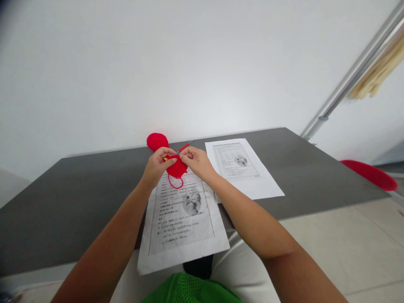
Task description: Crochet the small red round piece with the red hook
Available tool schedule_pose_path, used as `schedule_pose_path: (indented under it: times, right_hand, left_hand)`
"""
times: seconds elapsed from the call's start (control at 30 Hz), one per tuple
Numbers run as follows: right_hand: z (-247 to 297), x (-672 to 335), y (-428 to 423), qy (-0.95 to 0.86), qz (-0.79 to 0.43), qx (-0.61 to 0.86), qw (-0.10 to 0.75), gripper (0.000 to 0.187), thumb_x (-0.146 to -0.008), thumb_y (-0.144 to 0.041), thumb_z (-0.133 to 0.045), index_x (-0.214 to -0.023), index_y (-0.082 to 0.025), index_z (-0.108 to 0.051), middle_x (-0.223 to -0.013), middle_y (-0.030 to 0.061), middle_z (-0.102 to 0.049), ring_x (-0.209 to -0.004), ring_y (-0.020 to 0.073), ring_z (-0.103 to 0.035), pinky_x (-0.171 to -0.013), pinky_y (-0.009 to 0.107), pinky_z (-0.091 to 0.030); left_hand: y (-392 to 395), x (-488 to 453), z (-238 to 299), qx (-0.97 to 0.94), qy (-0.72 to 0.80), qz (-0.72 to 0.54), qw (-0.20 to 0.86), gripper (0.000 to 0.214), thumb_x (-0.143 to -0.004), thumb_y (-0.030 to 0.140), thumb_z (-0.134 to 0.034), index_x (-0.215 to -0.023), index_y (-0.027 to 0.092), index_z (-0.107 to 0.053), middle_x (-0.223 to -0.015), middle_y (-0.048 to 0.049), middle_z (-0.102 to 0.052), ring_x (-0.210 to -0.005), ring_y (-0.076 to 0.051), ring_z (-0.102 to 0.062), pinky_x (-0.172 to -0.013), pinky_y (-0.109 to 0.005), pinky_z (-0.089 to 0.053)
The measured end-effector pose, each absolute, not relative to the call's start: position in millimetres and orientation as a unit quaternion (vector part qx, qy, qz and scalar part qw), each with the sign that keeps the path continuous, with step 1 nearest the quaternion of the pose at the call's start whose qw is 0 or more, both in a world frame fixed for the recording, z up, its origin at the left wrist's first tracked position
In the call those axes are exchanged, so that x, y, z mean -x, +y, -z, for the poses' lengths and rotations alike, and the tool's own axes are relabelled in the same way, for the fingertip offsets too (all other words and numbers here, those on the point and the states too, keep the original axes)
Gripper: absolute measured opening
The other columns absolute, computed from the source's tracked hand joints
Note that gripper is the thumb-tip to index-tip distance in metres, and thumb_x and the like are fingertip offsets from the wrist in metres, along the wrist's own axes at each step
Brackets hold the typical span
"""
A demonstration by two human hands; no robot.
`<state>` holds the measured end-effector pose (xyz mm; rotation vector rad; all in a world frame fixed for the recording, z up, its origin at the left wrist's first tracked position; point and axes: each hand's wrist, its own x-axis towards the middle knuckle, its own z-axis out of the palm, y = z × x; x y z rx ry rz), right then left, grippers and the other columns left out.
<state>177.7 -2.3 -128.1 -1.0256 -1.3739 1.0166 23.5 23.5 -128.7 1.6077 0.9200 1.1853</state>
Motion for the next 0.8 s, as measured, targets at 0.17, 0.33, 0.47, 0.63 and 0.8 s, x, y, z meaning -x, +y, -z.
schedule_pose_path:
  times: [0.17, 0.33, 0.47, 0.63, 0.8]
  right_hand:
    - [128.9, -177.7, -1.8, -0.564, -0.422, 0.430, 0.565, 0.014, -0.073, -0.030, -0.057, -0.075, -0.017, -0.057, -0.055, -0.0054, -0.050, -0.050, 0.0091, -0.046, -0.051, 0.023, -0.034]
    - [128.7, -178.4, -1.0, -0.558, -0.432, 0.417, 0.573, 0.015, -0.073, -0.032, -0.059, -0.076, -0.017, -0.057, -0.057, -0.0040, -0.054, -0.053, 0.0103, -0.050, -0.053, 0.024, -0.038]
    - [129.0, -178.6, -0.4, -0.565, -0.445, 0.413, 0.559, 0.016, -0.073, -0.032, -0.060, -0.077, -0.017, -0.060, -0.058, -0.0031, -0.057, -0.055, 0.0108, -0.053, -0.055, 0.024, -0.040]
    - [130.4, -177.8, 0.3, -0.560, -0.461, 0.400, 0.561, 0.018, -0.073, -0.033, -0.061, -0.077, -0.016, -0.061, -0.064, -0.0010, -0.061, -0.059, 0.0117, -0.056, -0.058, 0.025, -0.043]
    - [129.4, -178.6, -0.4, -0.568, -0.455, 0.404, 0.554, 0.014, -0.073, -0.030, -0.059, -0.075, -0.016, -0.060, -0.062, -0.0019, -0.060, -0.057, 0.0109, -0.054, -0.057, 0.024, -0.041]
  left_hand:
    - [26.6, -22.6, 131.3, -0.633, 0.382, -0.492, 0.460, 0.020, -0.066, 0.028, -0.069, -0.080, 0.017, -0.060, -0.074, 0.0003, -0.061, -0.067, -0.013, -0.055, -0.065, -0.025, -0.043]
    - [30.9, -21.3, 137.8, -0.611, 0.379, -0.485, 0.498, 0.021, -0.066, 0.031, -0.070, -0.077, 0.016, -0.059, -0.062, 0.0035, -0.055, -0.057, -0.010, -0.049, -0.058, -0.024, -0.039]
    - [31.8, -20.3, 139.0, -0.612, 0.383, -0.490, 0.488, 0.021, -0.065, 0.031, -0.071, -0.075, 0.017, -0.059, -0.062, 0.0036, -0.055, -0.057, -0.010, -0.048, -0.058, -0.024, -0.038]
    - [31.5, -19.4, 138.8, -0.620, 0.385, -0.488, 0.478, 0.019, -0.065, 0.030, -0.070, -0.075, 0.017, -0.060, -0.063, 0.0036, -0.055, -0.058, -0.011, -0.048, -0.059, -0.023, -0.038]
    - [32.1, -19.1, 139.6, -0.630, 0.384, -0.486, 0.469, 0.017, -0.066, 0.029, -0.069, -0.075, 0.017, -0.060, -0.065, 0.0030, -0.056, -0.060, -0.011, -0.049, -0.060, -0.024, -0.039]
